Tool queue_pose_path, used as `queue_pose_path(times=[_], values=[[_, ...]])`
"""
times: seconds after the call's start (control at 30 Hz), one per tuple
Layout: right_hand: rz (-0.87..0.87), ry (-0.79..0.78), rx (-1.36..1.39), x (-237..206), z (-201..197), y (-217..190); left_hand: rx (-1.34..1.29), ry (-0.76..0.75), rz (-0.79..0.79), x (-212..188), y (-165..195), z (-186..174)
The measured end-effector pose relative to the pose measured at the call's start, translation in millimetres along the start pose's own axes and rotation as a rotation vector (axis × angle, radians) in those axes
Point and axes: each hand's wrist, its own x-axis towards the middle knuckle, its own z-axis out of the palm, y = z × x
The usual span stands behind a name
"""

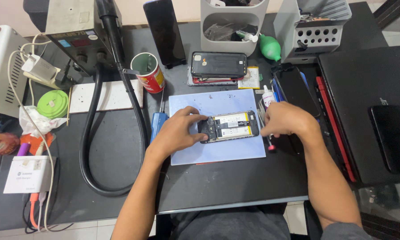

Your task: The person assembles a disassembled smartphone on a workbench. They place the motherboard into the chassis, connect ribbon cables, and secure a metal bracket with a screwdriver.

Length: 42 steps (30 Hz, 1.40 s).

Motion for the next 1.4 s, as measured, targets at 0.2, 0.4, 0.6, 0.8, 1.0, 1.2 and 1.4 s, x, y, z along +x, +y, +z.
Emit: queue_pose_path(times=[0.2,0.4,0.6,0.8,1.0,1.2,1.4], values=[[0.053,0.242,-0.156,-12,-8,-2,-0.013,0.014,0.013,0,2,0],[-0.146,0.454,0.160,-15,-18,7,-0.007,0.010,0.033,-1,6,0],[-0.396,0.474,0.648,-3,-7,4,0.007,0.004,0.035,0,7,0],[-0.517,0.705,0.431,-4,-3,-3,-0.016,0.000,0.031,0,5,0],[-0.494,0.760,0.378,-3,-5,-2,-0.064,0.031,0.007,0,3,-1],[-0.527,0.769,0.308,-1,-3,-4,-0.089,0.104,-0.067,4,4,5],[-0.523,0.749,0.304,-3,-2,-8,-0.071,0.161,-0.031,7,5,10]])
